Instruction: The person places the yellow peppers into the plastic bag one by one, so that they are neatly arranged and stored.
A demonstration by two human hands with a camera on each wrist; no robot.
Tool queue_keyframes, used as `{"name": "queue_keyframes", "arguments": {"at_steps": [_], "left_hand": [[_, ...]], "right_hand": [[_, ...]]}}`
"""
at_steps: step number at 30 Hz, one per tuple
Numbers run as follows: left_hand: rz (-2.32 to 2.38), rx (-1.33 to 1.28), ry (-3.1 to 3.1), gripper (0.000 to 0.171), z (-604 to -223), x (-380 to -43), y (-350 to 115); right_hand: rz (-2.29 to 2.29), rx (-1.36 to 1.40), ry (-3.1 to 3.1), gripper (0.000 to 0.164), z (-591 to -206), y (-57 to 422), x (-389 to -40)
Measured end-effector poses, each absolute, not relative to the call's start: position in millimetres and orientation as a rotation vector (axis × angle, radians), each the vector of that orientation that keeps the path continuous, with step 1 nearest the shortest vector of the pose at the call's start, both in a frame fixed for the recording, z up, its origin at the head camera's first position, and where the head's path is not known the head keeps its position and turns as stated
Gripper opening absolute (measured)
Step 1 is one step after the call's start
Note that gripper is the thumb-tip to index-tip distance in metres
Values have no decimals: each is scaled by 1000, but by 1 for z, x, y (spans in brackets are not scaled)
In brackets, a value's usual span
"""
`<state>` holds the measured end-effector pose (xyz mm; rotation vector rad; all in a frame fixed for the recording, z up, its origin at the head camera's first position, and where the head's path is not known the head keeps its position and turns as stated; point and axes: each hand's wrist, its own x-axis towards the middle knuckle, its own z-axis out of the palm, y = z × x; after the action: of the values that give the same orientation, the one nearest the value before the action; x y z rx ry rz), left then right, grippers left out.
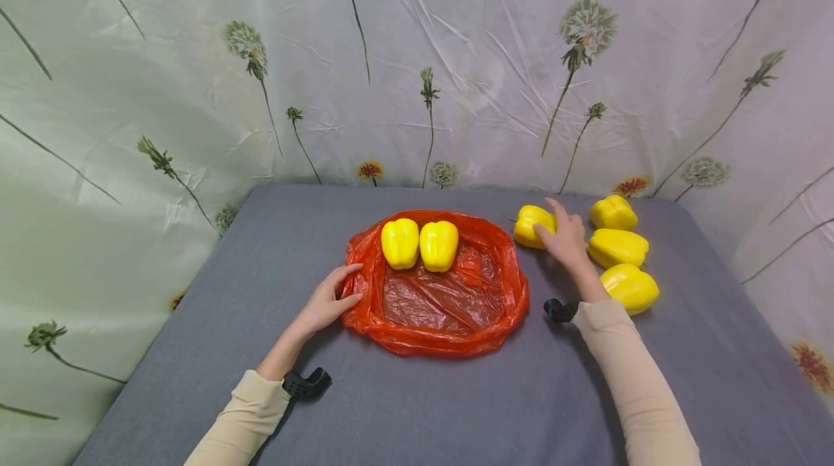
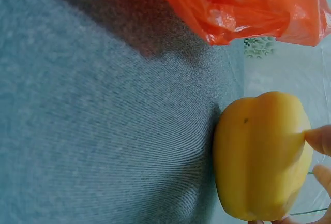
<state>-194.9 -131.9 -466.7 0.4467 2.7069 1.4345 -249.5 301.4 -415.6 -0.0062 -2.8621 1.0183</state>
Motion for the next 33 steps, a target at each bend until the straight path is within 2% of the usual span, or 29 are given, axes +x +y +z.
{"name": "queue_keyframes", "arguments": {"at_steps": [10, 33], "left_hand": [[1435, 442, 2701, 53, -467, -196, -133], [1435, 514, 2753, 51, -472, -196, -133]], "right_hand": [[1006, 184, -2915, 58, -414, 301, -246], [886, 131, -3043, 74, -412, 299, -221]]}}
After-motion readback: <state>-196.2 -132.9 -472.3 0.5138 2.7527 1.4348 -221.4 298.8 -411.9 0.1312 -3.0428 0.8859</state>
